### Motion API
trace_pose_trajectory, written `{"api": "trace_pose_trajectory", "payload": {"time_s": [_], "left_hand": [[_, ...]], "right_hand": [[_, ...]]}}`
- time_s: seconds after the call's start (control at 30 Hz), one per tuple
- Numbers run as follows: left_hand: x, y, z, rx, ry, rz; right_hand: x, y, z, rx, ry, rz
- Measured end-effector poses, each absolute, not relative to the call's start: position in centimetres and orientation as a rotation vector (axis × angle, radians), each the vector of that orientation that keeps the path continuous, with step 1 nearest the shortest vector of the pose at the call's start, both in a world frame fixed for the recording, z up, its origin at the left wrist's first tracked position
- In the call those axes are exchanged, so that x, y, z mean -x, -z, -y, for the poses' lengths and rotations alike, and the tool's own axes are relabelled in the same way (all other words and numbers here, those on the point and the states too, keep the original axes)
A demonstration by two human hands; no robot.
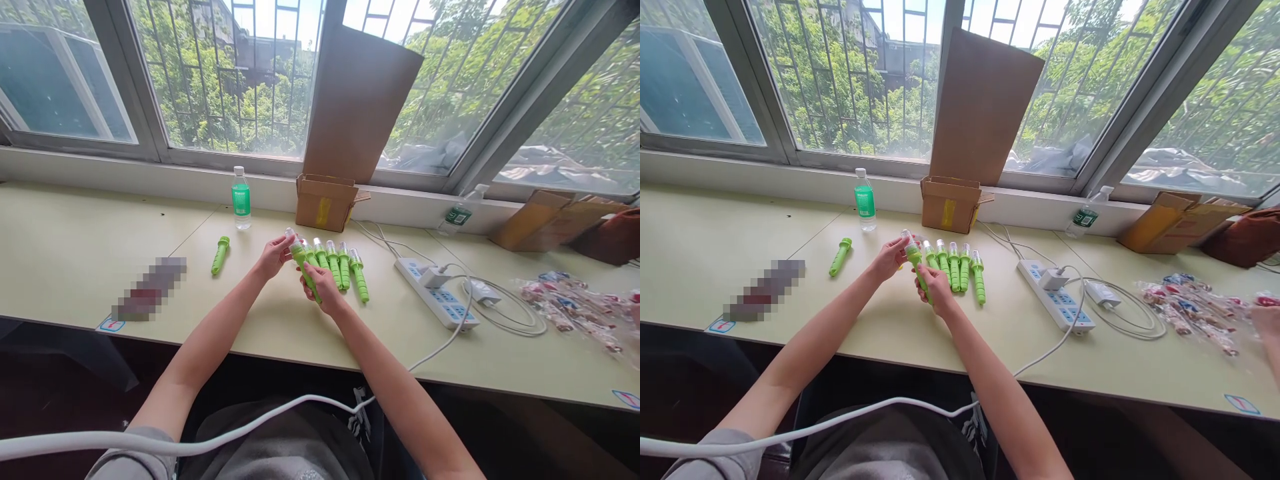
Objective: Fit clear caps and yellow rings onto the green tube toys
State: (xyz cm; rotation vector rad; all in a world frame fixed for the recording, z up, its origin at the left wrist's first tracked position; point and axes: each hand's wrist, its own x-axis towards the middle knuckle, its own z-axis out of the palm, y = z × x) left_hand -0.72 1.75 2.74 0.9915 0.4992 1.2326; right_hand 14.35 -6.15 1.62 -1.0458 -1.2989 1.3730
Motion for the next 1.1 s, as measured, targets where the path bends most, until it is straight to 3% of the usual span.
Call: {"api": "trace_pose_trajectory", "payload": {"time_s": [0.2,0.33,0.57,0.8,0.9,1.0,1.1], "left_hand": [[0.1,-2.2,-1.7,-1.011,-1.200,-0.670],[0.0,-2.3,-1.5,-1.034,-1.233,-0.685],[0.6,-3.0,-1.4,-1.057,-1.207,-0.739],[0.6,-2.9,-1.4,-1.054,-1.207,-0.658],[0.6,-2.8,-1.4,-1.049,-1.217,-0.567],[0.5,-3.0,-1.3,-1.030,-1.207,-0.501],[0.4,-3.1,-1.2,-1.003,-1.195,-0.482]], "right_hand": [[-13.8,-0.1,6.1,1.446,-0.237,1.641],[-13.8,0.1,6.1,1.556,-0.019,1.725],[-13.5,-0.3,6.2,1.365,-0.356,1.701],[-14.3,-1.2,6.1,1.083,-1.394,1.224],[-15.0,-1.9,6.1,0.979,-1.662,1.120],[-15.1,-2.2,6.2,0.953,-1.666,1.136],[-14.4,-1.7,6.3,1.006,-1.414,1.243]]}}
